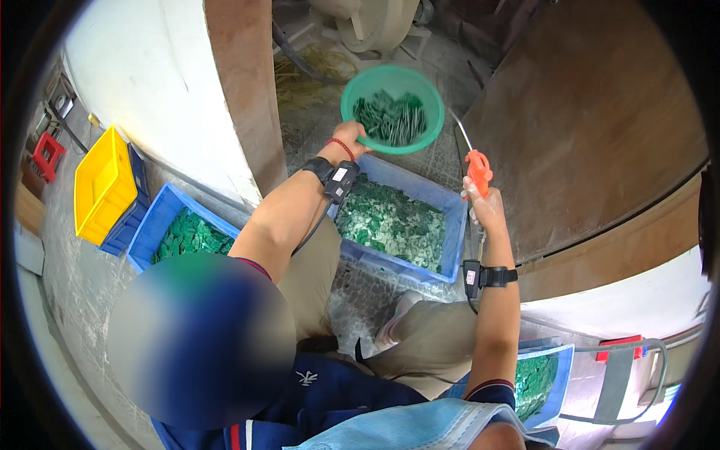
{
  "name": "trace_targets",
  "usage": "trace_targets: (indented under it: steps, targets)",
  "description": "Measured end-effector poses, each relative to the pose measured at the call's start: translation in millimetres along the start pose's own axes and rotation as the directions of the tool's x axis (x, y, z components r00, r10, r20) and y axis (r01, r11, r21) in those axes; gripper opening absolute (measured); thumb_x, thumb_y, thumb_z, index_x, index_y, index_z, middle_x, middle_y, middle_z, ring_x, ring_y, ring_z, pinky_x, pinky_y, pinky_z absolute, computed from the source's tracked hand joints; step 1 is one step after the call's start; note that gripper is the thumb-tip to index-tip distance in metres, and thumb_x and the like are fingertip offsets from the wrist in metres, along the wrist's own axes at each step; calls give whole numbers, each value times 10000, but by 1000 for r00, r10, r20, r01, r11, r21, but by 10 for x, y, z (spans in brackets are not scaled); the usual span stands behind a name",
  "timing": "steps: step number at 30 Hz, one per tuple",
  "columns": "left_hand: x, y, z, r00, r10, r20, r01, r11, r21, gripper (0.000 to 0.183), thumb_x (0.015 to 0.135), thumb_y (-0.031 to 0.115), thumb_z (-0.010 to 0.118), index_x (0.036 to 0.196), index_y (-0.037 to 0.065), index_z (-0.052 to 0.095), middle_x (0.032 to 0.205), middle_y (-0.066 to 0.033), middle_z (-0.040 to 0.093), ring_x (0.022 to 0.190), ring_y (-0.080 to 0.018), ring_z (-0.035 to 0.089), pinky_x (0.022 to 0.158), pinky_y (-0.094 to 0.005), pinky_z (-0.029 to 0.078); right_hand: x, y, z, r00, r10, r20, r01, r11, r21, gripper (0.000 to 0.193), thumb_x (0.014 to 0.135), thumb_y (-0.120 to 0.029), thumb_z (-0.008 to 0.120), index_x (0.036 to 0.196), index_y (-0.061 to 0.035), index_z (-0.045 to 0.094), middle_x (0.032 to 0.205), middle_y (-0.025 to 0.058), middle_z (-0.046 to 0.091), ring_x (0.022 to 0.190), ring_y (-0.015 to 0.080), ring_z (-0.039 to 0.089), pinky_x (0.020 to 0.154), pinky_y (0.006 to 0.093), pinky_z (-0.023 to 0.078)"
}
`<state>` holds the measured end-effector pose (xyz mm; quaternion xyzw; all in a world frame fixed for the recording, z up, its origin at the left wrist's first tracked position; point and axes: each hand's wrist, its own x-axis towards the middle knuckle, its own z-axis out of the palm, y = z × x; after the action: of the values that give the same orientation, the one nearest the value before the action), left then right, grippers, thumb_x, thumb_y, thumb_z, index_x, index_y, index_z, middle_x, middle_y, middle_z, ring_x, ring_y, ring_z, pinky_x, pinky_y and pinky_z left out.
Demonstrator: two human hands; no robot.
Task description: Sifting and cleaning small green plastic components using a colander and an air gun.
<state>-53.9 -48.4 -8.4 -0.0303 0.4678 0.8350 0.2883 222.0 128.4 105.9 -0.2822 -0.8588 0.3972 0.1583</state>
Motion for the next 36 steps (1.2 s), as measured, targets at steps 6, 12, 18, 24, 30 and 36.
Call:
trace_targets:
  steps: [6, 12, 18, 24, 30, 36]
  targets:
    - [414, -162, -498, 899, 217, 379, -436, 372, 819, 227, 681, -76, 432, 907, -56, 417, 1027, -204, 393, 890, -385, 490, 706, -527, 454, -14, -91, 59, 998, -9, 64, 10, 1000, -8, 482, 748, -465, 573, 620, 1, 567, 457, 44, 469, 340, 111, 428, 331, 258, 322]
    - [-175, 90, -86, 877, 198, 438, -405, -188, 895, 333, 522, 215, 786, 674, 17, 566, 716, -159, 559, 743, -275, 560, 600, -317, 455, 57, 241, 129, 985, -48, 168, 90, 964, -249, 483, 747, -451, 569, 682, 28, 577, 608, 96, 573, 628, 205, 572, 605, 320, 425]
    - [-89, 28, -199, 744, 459, 486, -422, -240, 874, 382, 468, 261, 809, 673, 48, 566, 717, -153, 558, 729, -304, 551, 625, -329, 450, 42, 87, 149, 990, -71, 119, 115, 901, -419, 449, 754, -416, 567, 823, 27, 597, 667, 201, 574, 686, 302, 581, 657, 363, 432]
    - [-73, 3, -149, 703, 458, 544, -488, -246, 837, 381, 478, 256, 803, 691, 41, 572, 715, -157, 555, 732, -326, 542, 631, -358, 441, 93, 121, 194, 982, -169, 81, 187, 881, -434, 465, 747, -454, 554, 790, 5, 613, 730, 248, 579, 762, 386, 564, 663, 419, 434]
    - [-78, -22, -64, 786, 353, 508, -459, -219, 861, 354, 495, 224, 798, 682, 31, 569, 715, -150, 561, 721, -319, 545, 626, -349, 441, -69, -163, 351, 978, -164, 132, 202, 908, -368, 440, 748, -440, 554, 799, -8, 618, 740, 237, 584, 768, 379, 565, 680, 417, 437]
    - [1, -49, -84, 793, 311, 524, -461, -257, 849, 326, 572, 312, 743, 626, 36, 577, 699, -155, 571, 701, -292, 575, 613, -338, 456, -32, -15, 350, 971, -165, 172, 227, 855, -467, 441, 745, -452, 547, 853, -30, 612, 785, 220, 590, 791, 371, 563, 697, 421, 435]
